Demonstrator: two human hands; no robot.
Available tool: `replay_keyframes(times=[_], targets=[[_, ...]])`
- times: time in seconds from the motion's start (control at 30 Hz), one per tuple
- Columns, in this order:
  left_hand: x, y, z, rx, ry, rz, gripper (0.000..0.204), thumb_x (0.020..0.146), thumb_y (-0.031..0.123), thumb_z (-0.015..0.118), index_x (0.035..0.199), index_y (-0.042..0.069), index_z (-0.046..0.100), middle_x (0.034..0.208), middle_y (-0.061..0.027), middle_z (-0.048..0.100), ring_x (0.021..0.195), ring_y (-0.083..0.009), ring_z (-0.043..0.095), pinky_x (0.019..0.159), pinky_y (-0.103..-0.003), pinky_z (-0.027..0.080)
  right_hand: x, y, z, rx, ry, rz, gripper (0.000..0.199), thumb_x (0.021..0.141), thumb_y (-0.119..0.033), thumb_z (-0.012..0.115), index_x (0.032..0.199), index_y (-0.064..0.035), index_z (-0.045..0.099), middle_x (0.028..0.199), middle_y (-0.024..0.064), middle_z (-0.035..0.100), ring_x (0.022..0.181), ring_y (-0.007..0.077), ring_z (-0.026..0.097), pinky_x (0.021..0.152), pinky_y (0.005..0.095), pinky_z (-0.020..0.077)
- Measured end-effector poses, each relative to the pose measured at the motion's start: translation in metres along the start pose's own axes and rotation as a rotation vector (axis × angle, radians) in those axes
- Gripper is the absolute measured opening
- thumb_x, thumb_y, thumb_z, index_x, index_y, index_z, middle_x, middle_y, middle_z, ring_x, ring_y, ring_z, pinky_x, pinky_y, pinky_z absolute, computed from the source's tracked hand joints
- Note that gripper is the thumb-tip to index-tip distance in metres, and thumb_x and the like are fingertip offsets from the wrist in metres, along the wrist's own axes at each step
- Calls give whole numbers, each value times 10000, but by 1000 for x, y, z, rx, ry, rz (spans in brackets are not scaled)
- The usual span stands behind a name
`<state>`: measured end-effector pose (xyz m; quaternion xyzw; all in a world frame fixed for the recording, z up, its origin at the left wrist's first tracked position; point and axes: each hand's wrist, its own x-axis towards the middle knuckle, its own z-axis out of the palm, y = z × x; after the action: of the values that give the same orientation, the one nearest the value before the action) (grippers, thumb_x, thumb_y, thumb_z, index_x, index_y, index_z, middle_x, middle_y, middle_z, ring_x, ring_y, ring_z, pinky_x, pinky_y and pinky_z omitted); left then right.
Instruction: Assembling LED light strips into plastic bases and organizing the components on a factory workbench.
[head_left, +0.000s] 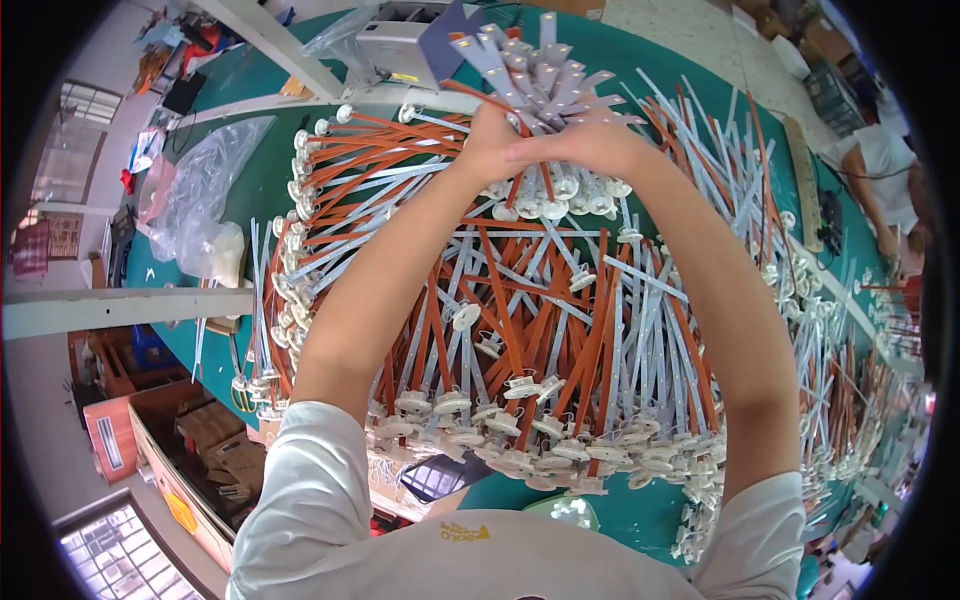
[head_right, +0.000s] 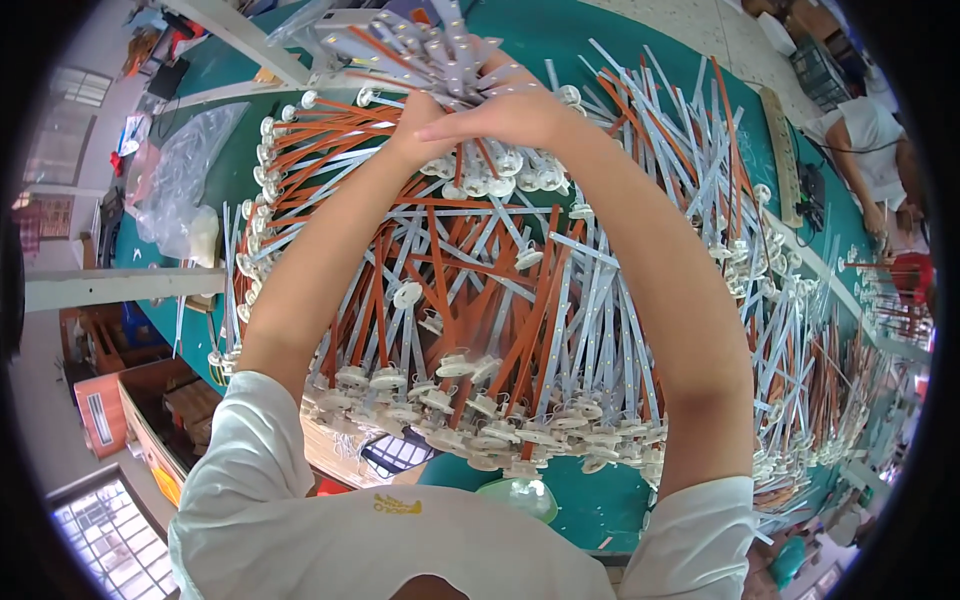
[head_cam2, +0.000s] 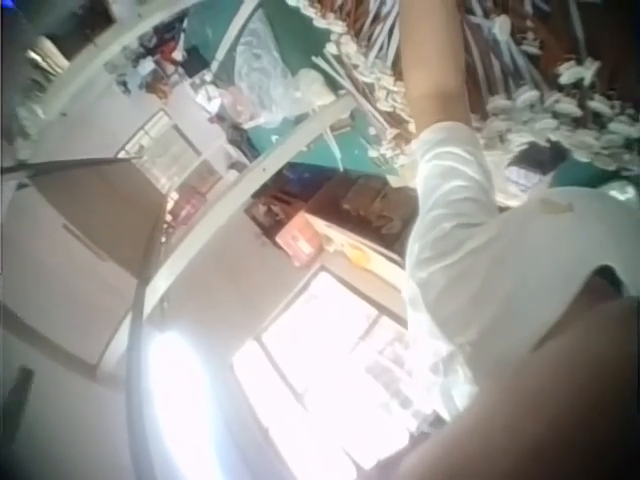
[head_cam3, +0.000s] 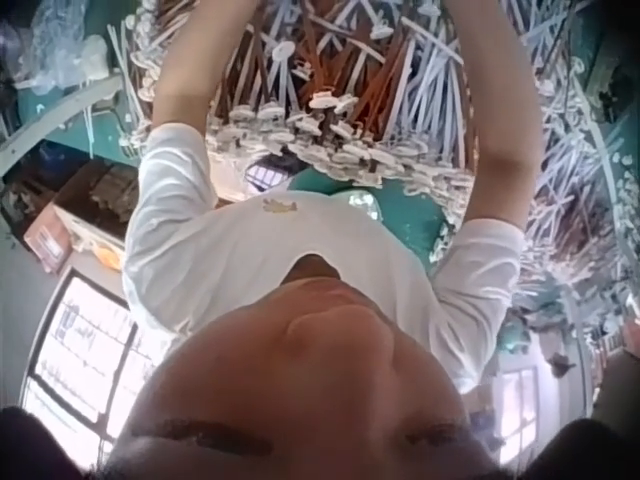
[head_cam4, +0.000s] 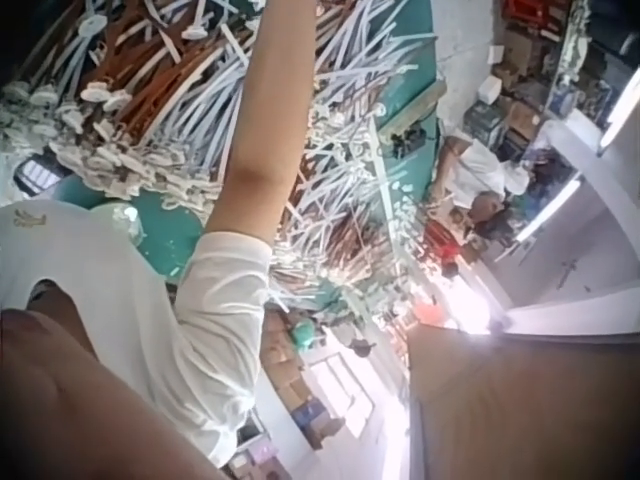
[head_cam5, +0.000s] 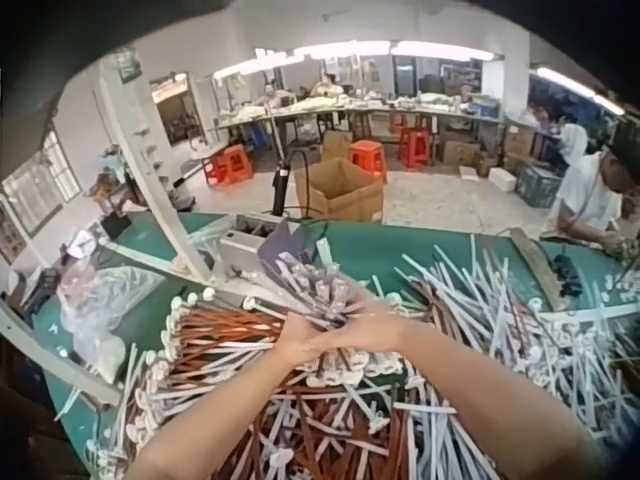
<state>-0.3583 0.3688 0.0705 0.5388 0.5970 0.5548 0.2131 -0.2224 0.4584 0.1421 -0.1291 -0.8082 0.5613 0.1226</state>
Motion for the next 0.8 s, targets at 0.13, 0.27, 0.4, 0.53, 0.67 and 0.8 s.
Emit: replay_keyframes(times=[0.13, 0.27, 0.4, 0.53, 0.67, 0.8], targets=[[1, 22, -4, 46, 10, 39, 449, 745, 80, 735, 1167, 19, 594, 1156, -104, 641, 1031, -210, 619, 902, -385, 507, 0, -6, 6, 121, 54, -54, 671, 639, -271, 882, 1197, -65, 571, 1141, 105, 640, 1022, 208, 620, 888, 336, 496], [-34, 34, -53, -225, 80, -147, 509, 796, 81, 707, 1268, 24, 527, 1261, -126, 581, 1148, -245, 571, 1007, -399, 467, -4, -44, 41, -129, 287, -349, 662, 647, -362, 822, 1200, -87, 586, 1127, 158, 641, 1069, 317, 603, 914, 410, 478], [-49, 49, -87, -641, -80, -351, 516, 808, 107, 732, 1270, 9, 524, 1210, -128, 596, 1173, -248, 548, 1004, -408, 458, -30, -72, 58, -361, 373, -537, 813, 632, -294, 811, 1346, -113, 464, 1245, 199, 558, 1162, 386, 532, 959, 469, 452], [-62, 93, -71, -37, -28, -171, 468, 768, 53, 770, 1191, -14, 580, 1118, -110, 643, 1052, -218, 612, 925, -385, 500, -57, -62, 40, -454, 200, -404, 772, 666, -193, 776, 1365, -108, 457, 1287, 189, 534, 1191, 382, 516, 995, 465, 441], [-63, 119, -71, -47, -69, -89, 353, 752, 23, 785, 1072, -38, 650, 1089, -129, 679, 1005, -201, 627, 910, -346, 502, -72, -44, 16, -410, 203, -465, 743, 694, -228, 786, 1354, -96, 470, 1288, 175, 542, 1207, 345, 521, 993, 445, 445], [-69, 138, -87, -54, -4, -144, 390, 737, 52, 769, 1076, -55, 608, 1144, -243, 642, 1094, -323, 608, 998, -444, 448, -109, -7, -29, -362, 289, 7, 747, 706, -317, 821, 1334, -73, 498, 1251, 163, 584, 1134, 314, 579, 964, 392, 460]])
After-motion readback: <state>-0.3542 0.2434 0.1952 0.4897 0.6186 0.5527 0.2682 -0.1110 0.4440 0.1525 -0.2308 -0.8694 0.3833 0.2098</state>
